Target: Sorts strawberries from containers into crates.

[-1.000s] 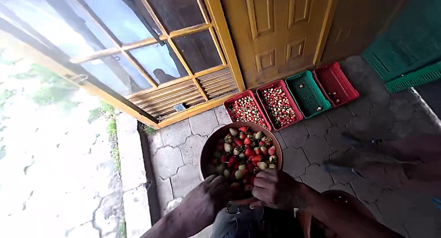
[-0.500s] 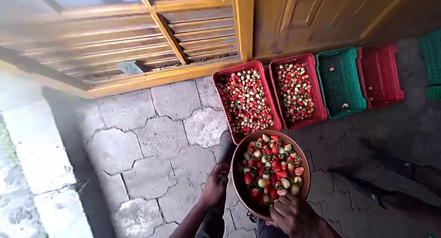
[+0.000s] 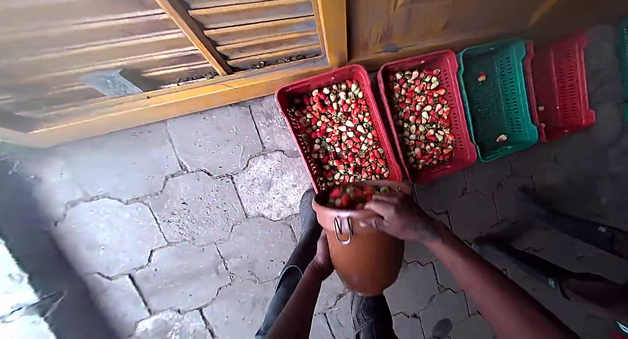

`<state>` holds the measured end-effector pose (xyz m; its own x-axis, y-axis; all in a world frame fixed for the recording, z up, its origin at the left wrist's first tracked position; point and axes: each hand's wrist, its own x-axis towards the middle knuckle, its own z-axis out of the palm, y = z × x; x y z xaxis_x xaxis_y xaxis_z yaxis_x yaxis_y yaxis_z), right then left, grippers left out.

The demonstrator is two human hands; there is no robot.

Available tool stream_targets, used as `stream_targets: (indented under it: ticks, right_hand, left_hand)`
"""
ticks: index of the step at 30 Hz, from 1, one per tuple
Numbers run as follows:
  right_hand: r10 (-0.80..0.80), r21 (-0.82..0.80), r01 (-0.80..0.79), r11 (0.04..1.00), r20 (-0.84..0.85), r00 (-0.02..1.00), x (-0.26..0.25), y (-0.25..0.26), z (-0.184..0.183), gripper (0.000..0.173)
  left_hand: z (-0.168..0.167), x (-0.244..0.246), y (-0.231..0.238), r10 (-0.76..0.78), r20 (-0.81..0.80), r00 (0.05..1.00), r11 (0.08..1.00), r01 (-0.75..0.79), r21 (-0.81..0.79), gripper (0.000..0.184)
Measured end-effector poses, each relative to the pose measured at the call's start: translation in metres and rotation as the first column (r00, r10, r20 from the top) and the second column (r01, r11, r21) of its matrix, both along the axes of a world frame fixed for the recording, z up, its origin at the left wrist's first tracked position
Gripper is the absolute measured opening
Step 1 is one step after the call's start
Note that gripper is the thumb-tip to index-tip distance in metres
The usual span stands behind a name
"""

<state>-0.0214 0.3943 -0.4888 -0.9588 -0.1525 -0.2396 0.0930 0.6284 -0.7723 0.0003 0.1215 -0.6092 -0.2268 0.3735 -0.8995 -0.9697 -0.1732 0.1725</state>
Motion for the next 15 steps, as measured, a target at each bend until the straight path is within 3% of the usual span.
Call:
stream_targets:
  ticks: [3, 7, 15]
  right_hand:
    - [-0.037, 0.089, 0.045, 0.995, -0.097, 0.995, -0.052, 0.012, -0.021, 0.03]
    - [-0.038, 0.158, 0.06, 0.986, -0.14, 0.989, -0.077, 0.001, -0.023, 0.029]
    - [-0.233, 0.126, 0.219, 0.968, 0.114, 0.966, 0.038, -0.049, -0.045, 0.037]
  left_hand:
    - [-0.025, -0.042, 0.012, -0.026, -0.101, 0.995, 1.0, 0.025, -0.007, 0.069]
    - [-0.036, -0.06, 0.012, 0.021, -0.055, 0.998, 0.998, -0.024, -0.05, 0.078]
    - [-0.046, 0.011, -0.044, -0.174, -0.004, 0.985, 0.976, 0.171, -0.134, 0.069]
